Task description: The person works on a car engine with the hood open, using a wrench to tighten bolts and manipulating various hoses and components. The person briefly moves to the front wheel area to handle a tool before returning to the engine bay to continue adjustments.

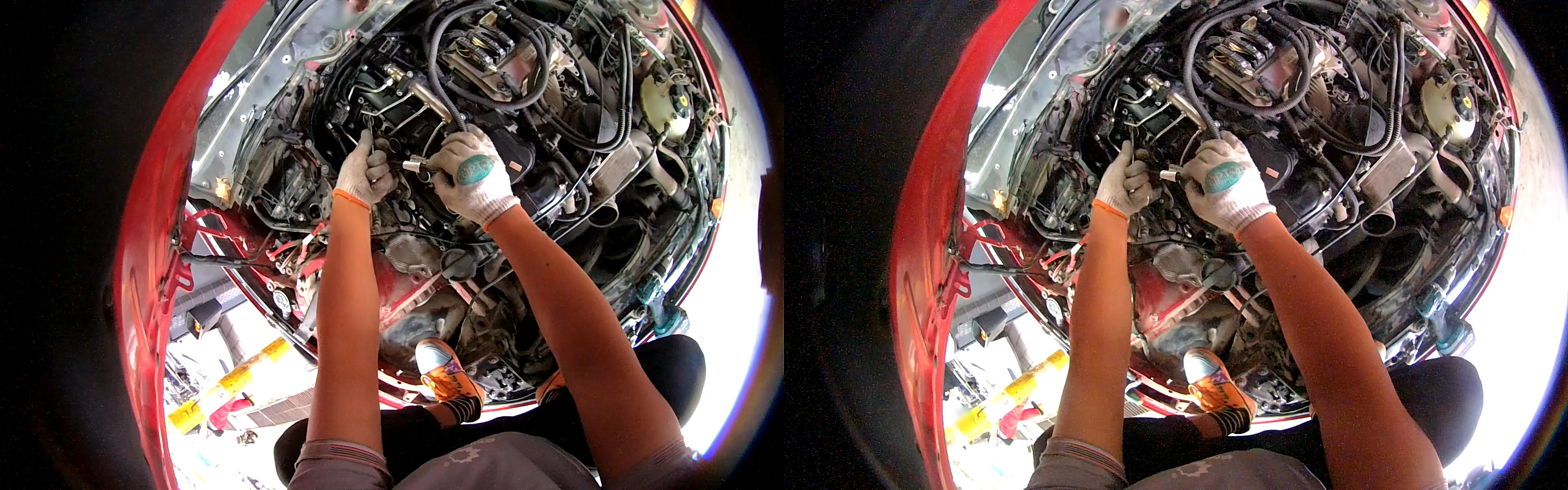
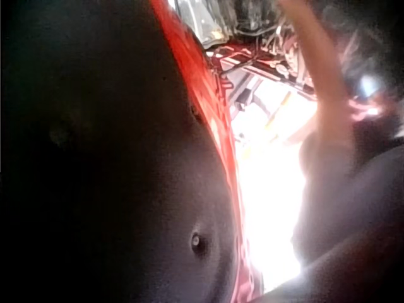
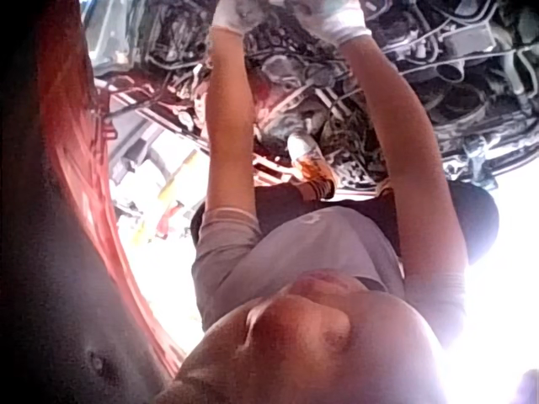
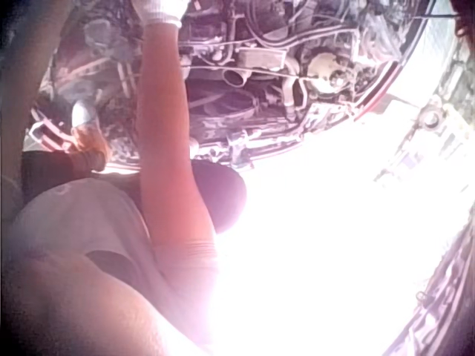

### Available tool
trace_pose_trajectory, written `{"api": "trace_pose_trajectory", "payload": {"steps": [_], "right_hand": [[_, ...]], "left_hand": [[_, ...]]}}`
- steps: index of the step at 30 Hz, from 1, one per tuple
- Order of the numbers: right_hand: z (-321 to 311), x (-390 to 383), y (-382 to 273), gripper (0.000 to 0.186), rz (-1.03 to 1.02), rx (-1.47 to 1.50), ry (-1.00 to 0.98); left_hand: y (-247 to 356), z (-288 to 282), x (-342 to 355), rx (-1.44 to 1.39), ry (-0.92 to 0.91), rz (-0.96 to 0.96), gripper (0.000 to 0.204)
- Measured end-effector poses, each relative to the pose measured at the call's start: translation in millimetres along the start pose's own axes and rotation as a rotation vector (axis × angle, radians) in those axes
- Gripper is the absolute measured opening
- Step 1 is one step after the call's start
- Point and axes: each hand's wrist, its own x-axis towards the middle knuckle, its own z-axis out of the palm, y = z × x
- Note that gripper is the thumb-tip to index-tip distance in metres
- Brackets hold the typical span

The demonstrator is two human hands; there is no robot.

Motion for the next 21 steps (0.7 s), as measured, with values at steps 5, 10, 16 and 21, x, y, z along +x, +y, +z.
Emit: {"api": "trace_pose_trajectory", "payload": {"steps": [5,10,16,21], "right_hand": [[-2,-2,3,0.013,-0.004,-0.010,-0.005],[-4,2,-3,0.012,-0.009,-0.002,-0.014],[-6,-2,2,0.013,0.010,-0.009,-0.008],[-5,-1,-1,0.014,0.007,0.001,-0.009]], "left_hand": [[13,21,-6,0.794,0.490,0.164,0.045],[20,-3,13,1.277,0.543,0.387,0.063],[0,8,24,1.444,0.643,0.413,0.063],[-5,-3,30,1.372,0.667,0.427,0.062]]}}
